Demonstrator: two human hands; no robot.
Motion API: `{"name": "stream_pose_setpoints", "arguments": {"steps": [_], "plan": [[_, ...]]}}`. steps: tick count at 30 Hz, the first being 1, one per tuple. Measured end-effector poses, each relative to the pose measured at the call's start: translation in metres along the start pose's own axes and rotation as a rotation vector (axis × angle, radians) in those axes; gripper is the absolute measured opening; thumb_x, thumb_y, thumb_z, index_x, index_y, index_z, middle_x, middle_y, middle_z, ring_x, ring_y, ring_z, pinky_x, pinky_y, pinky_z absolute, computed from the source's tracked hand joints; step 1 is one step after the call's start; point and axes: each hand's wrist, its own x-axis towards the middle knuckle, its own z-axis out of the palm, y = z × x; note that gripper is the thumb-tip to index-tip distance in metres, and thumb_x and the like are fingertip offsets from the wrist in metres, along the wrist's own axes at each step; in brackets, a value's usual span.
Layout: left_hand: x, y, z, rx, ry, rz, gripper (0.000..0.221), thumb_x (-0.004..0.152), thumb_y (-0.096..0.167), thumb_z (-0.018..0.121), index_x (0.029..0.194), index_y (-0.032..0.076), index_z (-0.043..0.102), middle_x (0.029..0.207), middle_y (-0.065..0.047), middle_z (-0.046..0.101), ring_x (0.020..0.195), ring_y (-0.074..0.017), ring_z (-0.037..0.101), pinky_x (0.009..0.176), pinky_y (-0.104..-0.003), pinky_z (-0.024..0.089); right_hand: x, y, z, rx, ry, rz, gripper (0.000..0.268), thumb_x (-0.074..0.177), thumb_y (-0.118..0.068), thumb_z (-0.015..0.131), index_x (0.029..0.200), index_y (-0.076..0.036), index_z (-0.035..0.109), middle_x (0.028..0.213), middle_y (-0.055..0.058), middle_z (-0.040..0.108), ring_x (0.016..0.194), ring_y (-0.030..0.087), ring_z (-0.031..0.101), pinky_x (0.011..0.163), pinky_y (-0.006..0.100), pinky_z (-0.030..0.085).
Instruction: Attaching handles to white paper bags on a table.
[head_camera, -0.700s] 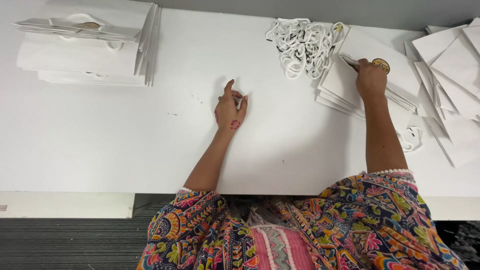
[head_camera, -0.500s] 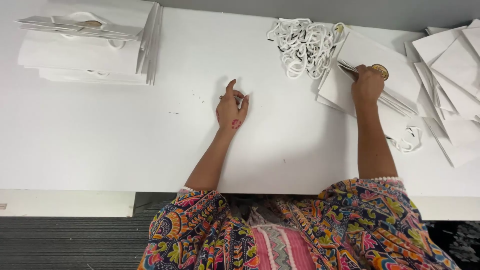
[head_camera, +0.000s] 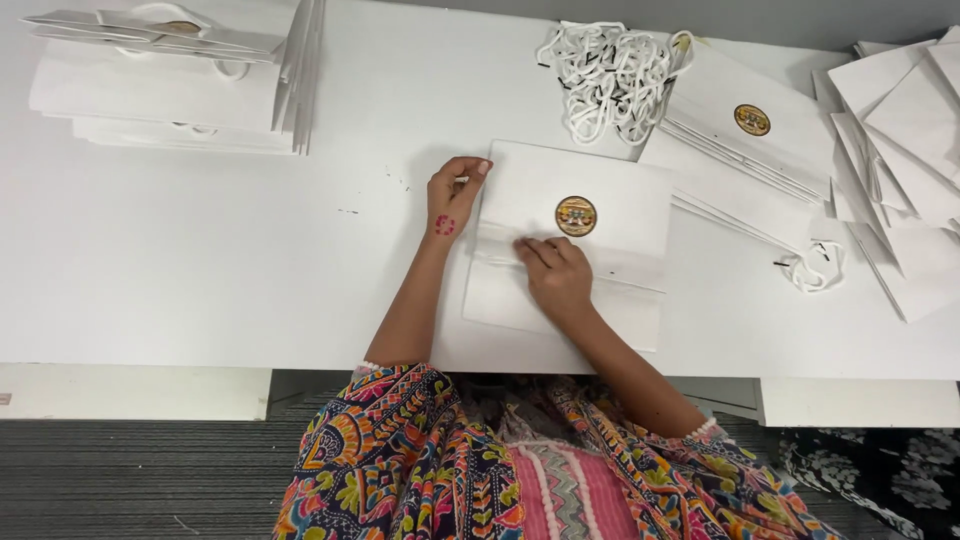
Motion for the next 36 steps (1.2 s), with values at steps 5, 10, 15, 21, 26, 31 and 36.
{"name": "stream_pose_setpoints", "arguments": {"steps": [5,10,15,21,26,31,36], "plan": [[-0.003,0.012,-0.022,0.029,-0.244,0.006,0.028,0.094,0.032,0.072,0.106,0.007,0.078,0.105,-0.004,0.078,0.089,-0.0143,0.064,0.075,-0.030,0.050,0.028,-0.029,-0.005,0.150,-0.116,-0.002,0.026,0.080,-0.004,0.075,0.105,-0.008,0.080,0.108,0.003,0.077,0.093,0.021,0.067,0.079,0.031,0.055],[-0.003,0.017,-0.035,0.242,-0.474,0.047,0.028,0.089,0.035,0.077,0.104,0.012,0.080,0.116,-0.003,0.077,0.106,-0.0184,0.071,0.092,-0.034,0.054,0.051,-0.010,-0.004,0.416,-0.265,-0.026,0.039,0.076,-0.024,0.083,0.108,-0.004,0.077,0.115,0.010,0.075,0.104,0.028,0.066,0.088,0.036,0.055],[-0.006,0.025,-0.038,0.308,-0.641,0.109,0.041,0.076,0.039,0.087,0.106,0.012,0.078,0.134,-0.005,0.070,0.126,-0.0258,0.060,0.110,-0.041,0.043,0.057,0.064,0.013,0.902,-0.522,0.520,0.025,0.090,-0.019,0.080,0.112,-0.007,0.077,0.115,0.007,0.076,0.095,0.016,0.073,0.079,0.029,0.062],[-0.013,0.025,-0.035,0.558,-0.827,0.255,0.095,0.056,0.051,0.095,0.137,0.019,0.060,0.154,-0.007,0.049,0.149,-0.0291,0.035,0.122,-0.049,0.022,0.071,0.161,0.055,0.501,-0.165,0.601,0.032,0.091,-0.006,0.080,0.122,-0.007,0.072,0.127,0.015,0.068,0.100,0.019,0.075,0.069,0.025,0.060],[-0.018,0.030,-0.024,0.783,-0.902,0.193,0.121,0.042,0.050,0.097,0.150,0.024,0.047,0.165,-0.005,0.031,0.156,-0.0268,0.013,0.123,-0.058,-0.002,0.084,0.203,0.082,0.221,-0.124,0.419,0.060,0.083,-0.004,0.080,0.139,-0.005,0.059,0.146,0.024,0.044,0.120,0.040,0.059,0.086,0.040,0.057],[-0.013,0.026,-0.026,0.815,-0.935,0.167,0.122,0.042,0.050,0.095,0.151,0.027,0.046,0.167,-0.004,0.027,0.158,-0.0259,0.008,0.123,-0.061,-0.008,0.093,0.227,0.112,0.140,-0.145,0.321,0.062,0.086,-0.004,0.077,0.145,0.000,0.057,0.144,0.032,0.044,0.124,0.051,0.050,0.101,0.051,0.045],[-0.007,0.020,-0.031,0.717,-0.964,0.160,0.113,0.047,0.056,0.093,0.148,0.024,0.052,0.167,-0.005,0.031,0.159,-0.0265,0.010,0.123,-0.061,-0.009,0.113,0.220,0.088,0.250,-0.088,0.570,0.028,0.088,-0.003,0.072,0.116,-0.001,0.073,0.106,0.020,0.071,0.075,0.030,0.067,0.072,0.040,0.055]]}}
